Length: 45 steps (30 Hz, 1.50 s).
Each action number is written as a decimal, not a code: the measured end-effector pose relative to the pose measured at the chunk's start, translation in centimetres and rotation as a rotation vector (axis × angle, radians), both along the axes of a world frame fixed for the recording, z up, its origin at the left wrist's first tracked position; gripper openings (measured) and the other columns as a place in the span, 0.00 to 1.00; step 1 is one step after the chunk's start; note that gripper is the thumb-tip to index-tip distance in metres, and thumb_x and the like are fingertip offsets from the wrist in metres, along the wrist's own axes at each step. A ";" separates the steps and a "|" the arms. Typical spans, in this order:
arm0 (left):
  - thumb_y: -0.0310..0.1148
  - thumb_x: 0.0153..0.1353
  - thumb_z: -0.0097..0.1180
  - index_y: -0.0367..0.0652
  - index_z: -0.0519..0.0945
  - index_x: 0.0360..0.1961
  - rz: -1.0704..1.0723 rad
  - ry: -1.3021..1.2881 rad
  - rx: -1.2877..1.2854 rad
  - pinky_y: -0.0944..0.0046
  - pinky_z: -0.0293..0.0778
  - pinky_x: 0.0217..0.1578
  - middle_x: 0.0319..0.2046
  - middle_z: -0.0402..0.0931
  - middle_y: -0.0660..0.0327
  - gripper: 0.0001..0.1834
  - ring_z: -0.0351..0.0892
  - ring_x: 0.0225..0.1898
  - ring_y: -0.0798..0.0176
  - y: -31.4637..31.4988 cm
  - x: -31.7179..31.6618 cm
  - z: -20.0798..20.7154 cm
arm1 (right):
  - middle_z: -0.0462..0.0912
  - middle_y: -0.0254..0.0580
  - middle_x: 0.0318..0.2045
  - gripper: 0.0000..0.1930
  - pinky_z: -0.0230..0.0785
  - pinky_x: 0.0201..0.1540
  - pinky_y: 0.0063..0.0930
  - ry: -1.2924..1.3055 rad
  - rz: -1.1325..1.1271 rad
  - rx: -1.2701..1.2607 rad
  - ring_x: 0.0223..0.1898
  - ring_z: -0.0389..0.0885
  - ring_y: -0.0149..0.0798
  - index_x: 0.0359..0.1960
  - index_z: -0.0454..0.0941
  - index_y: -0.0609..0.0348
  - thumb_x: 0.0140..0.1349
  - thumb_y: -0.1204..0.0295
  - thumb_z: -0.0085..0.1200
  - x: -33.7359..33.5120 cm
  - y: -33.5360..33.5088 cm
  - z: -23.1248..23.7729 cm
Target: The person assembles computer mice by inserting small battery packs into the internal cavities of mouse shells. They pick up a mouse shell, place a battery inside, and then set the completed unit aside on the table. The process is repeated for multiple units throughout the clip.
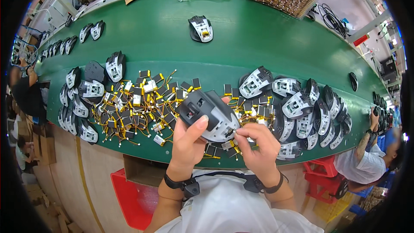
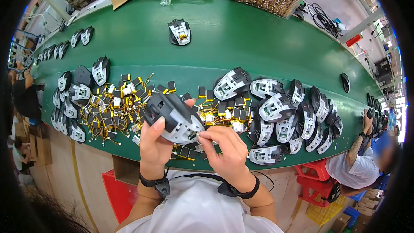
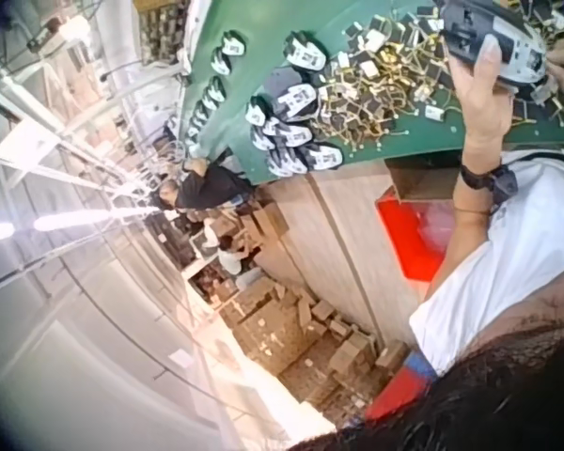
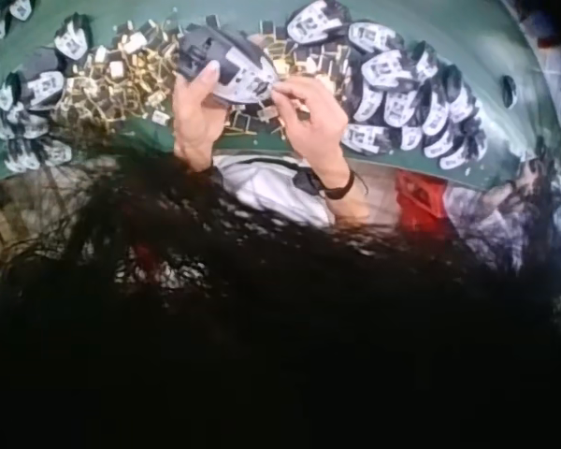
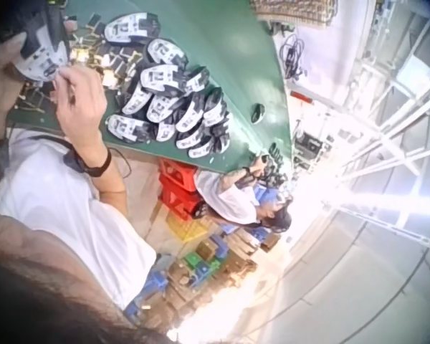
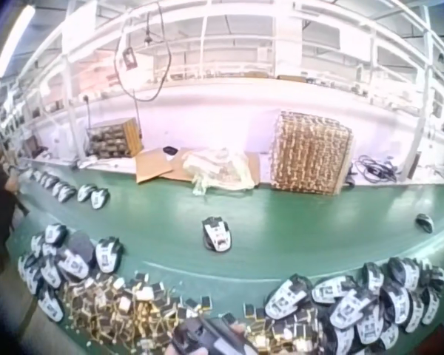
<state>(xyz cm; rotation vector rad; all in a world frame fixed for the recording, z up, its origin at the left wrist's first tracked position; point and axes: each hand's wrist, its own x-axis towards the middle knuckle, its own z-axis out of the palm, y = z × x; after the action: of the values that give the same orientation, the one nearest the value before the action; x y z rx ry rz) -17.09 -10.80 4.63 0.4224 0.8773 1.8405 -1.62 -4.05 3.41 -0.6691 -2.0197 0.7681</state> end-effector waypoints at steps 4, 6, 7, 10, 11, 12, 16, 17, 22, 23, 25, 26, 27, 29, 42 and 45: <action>0.43 0.63 0.52 0.33 0.65 0.63 -0.066 0.049 -0.027 0.47 0.75 0.55 0.59 0.69 0.34 0.32 0.78 0.55 0.43 0.0 -0.6 0.2 | 0.82 0.42 0.31 0.10 0.74 0.31 0.29 -0.053 0.077 0.050 0.29 0.81 0.40 0.34 0.81 0.62 0.49 0.82 0.68 0.5 -0.1 0.7; 0.46 0.64 0.50 0.35 0.57 0.69 -0.138 0.008 0.050 0.42 0.71 0.58 0.60 0.66 0.32 0.37 0.73 0.59 0.37 0.0 -0.9 0.1 | 0.82 0.41 0.31 0.10 0.74 0.30 0.29 -0.080 0.102 0.052 0.29 0.81 0.40 0.33 0.80 0.62 0.49 0.82 0.68 0.9 -0.1 0.8; 0.47 0.65 0.49 0.36 0.54 0.70 -0.162 -0.073 0.101 0.41 0.70 0.59 0.61 0.65 0.31 0.39 0.71 0.60 0.35 0.1 -0.8 0.3 | 0.81 0.42 0.31 0.11 0.74 0.30 0.28 -0.084 0.108 0.087 0.29 0.81 0.40 0.33 0.80 0.63 0.49 0.82 0.68 1.0 0.0 0.9; 0.51 0.67 0.44 0.41 0.44 0.74 -0.263 -0.329 0.201 0.37 0.65 0.61 0.60 0.62 0.26 0.43 0.65 0.63 0.29 0.5 -1.2 0.2 | 0.82 0.43 0.32 0.10 0.75 0.31 0.28 -0.089 0.129 -0.001 0.30 0.81 0.39 0.34 0.80 0.63 0.50 0.82 0.68 1.4 -0.2 1.3; 0.52 0.68 0.43 0.41 0.45 0.74 -0.257 -0.344 0.201 0.37 0.66 0.61 0.60 0.62 0.26 0.42 0.65 0.63 0.28 0.6 -1.0 0.2 | 0.82 0.43 0.31 0.10 0.75 0.31 0.27 -0.094 0.141 -0.029 0.29 0.81 0.39 0.34 0.80 0.63 0.50 0.82 0.68 1.5 -0.2 1.4; 0.53 0.68 0.42 0.41 0.45 0.74 -0.246 -0.356 0.204 0.37 0.66 0.60 0.60 0.62 0.25 0.42 0.65 0.63 0.28 0.7 -0.8 0.3 | 0.82 0.43 0.31 0.10 0.75 0.30 0.27 -0.096 0.158 -0.055 0.29 0.81 0.39 0.33 0.80 0.64 0.50 0.81 0.68 1.6 -0.2 1.4; 0.61 0.70 0.33 0.42 0.45 0.74 -0.253 -0.269 0.261 0.43 0.71 0.57 0.56 0.69 0.31 0.43 0.74 0.56 0.37 0.9 -0.2 -1.5 | 0.82 0.43 0.27 0.09 0.74 0.28 0.24 -0.079 0.180 -0.121 0.25 0.81 0.35 0.32 0.80 0.65 0.52 0.80 0.68 1.8 -0.3 1.5; 0.61 0.70 0.33 0.43 0.46 0.74 -0.252 -0.269 0.264 0.44 0.72 0.57 0.56 0.70 0.34 0.42 0.75 0.56 0.39 0.9 -0.2 -1.8 | 0.82 0.42 0.27 0.08 0.73 0.27 0.23 -0.074 0.168 -0.177 0.25 0.80 0.33 0.32 0.80 0.65 0.53 0.80 0.68 1.8 -0.2 1.4; 0.62 0.71 0.33 0.47 0.51 0.73 -0.213 -0.286 0.194 0.48 0.74 0.55 0.53 0.73 0.42 0.39 0.77 0.54 0.47 0.7 0.0 -2.6 | 0.82 0.40 0.27 0.05 0.71 0.27 0.20 0.002 0.113 -0.557 0.25 0.79 0.27 0.32 0.80 0.66 0.58 0.80 0.64 1.5 -0.6 0.8; 0.62 0.71 0.33 0.47 0.51 0.72 -0.190 -0.289 0.160 0.48 0.75 0.55 0.53 0.74 0.42 0.39 0.77 0.54 0.47 0.6 0.0 -2.6 | 0.82 0.39 0.28 0.03 0.71 0.27 0.20 -0.008 0.120 -0.615 0.25 0.78 0.27 0.33 0.80 0.67 0.60 0.80 0.61 1.5 -0.9 0.9; 0.61 0.71 0.32 0.48 0.52 0.72 -0.187 -0.322 0.165 0.48 0.75 0.54 0.53 0.74 0.42 0.38 0.77 0.54 0.47 0.7 0.0 -3.0 | 0.82 0.39 0.28 0.03 0.71 0.28 0.21 0.008 0.135 -0.653 0.25 0.77 0.27 0.33 0.80 0.67 0.60 0.79 0.61 1.4 -1.1 0.8; 0.61 0.71 0.32 0.48 0.52 0.72 -0.186 -0.339 0.167 0.48 0.76 0.54 0.52 0.74 0.42 0.37 0.77 0.53 0.47 0.7 -0.1 -3.1 | 0.82 0.40 0.28 0.03 0.72 0.29 0.21 0.017 0.141 -0.672 0.26 0.77 0.27 0.33 0.80 0.66 0.61 0.79 0.60 1.4 -1.1 0.8; 0.61 0.71 0.32 0.48 0.53 0.72 -0.184 -0.340 0.164 0.48 0.76 0.54 0.52 0.74 0.43 0.37 0.78 0.53 0.48 0.7 -0.1 -3.0 | 0.81 0.39 0.28 0.02 0.72 0.30 0.21 -0.006 0.151 -0.674 0.26 0.77 0.27 0.33 0.80 0.66 0.61 0.79 0.60 1.5 -1.1 0.9; 0.62 0.71 0.32 0.48 0.53 0.72 -0.182 -0.343 0.156 0.49 0.76 0.53 0.52 0.74 0.43 0.37 0.78 0.53 0.48 0.7 0.0 -2.8 | 0.81 0.39 0.29 0.02 0.72 0.31 0.22 -0.051 0.171 -0.680 0.27 0.77 0.28 0.33 0.80 0.65 0.60 0.80 0.60 1.6 -1.1 1.6; 0.58 0.73 0.31 0.45 0.59 0.68 -0.166 -0.343 0.056 0.52 0.77 0.50 0.50 0.76 0.46 0.33 0.80 0.50 0.51 0.6 0.4 -2.6 | 0.75 0.40 0.32 0.17 0.68 0.26 0.27 -0.337 0.447 0.430 0.26 0.71 0.37 0.37 0.79 0.67 0.41 0.77 0.58 1.2 2.6 3.9; 0.58 0.73 0.32 0.45 0.62 0.67 -0.143 -0.346 0.027 0.53 0.77 0.49 0.49 0.77 0.46 0.33 0.80 0.49 0.51 0.7 0.5 -2.8 | 0.74 0.41 0.32 0.19 0.67 0.26 0.27 -0.359 0.525 0.474 0.26 0.70 0.37 0.38 0.78 0.70 0.41 0.75 0.55 0.9 2.9 4.4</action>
<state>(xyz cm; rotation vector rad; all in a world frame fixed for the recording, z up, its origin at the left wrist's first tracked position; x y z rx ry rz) -16.61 -10.12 1.82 0.1692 0.5712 1.7280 -0.68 -1.11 7.81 0.0116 -2.6322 0.4361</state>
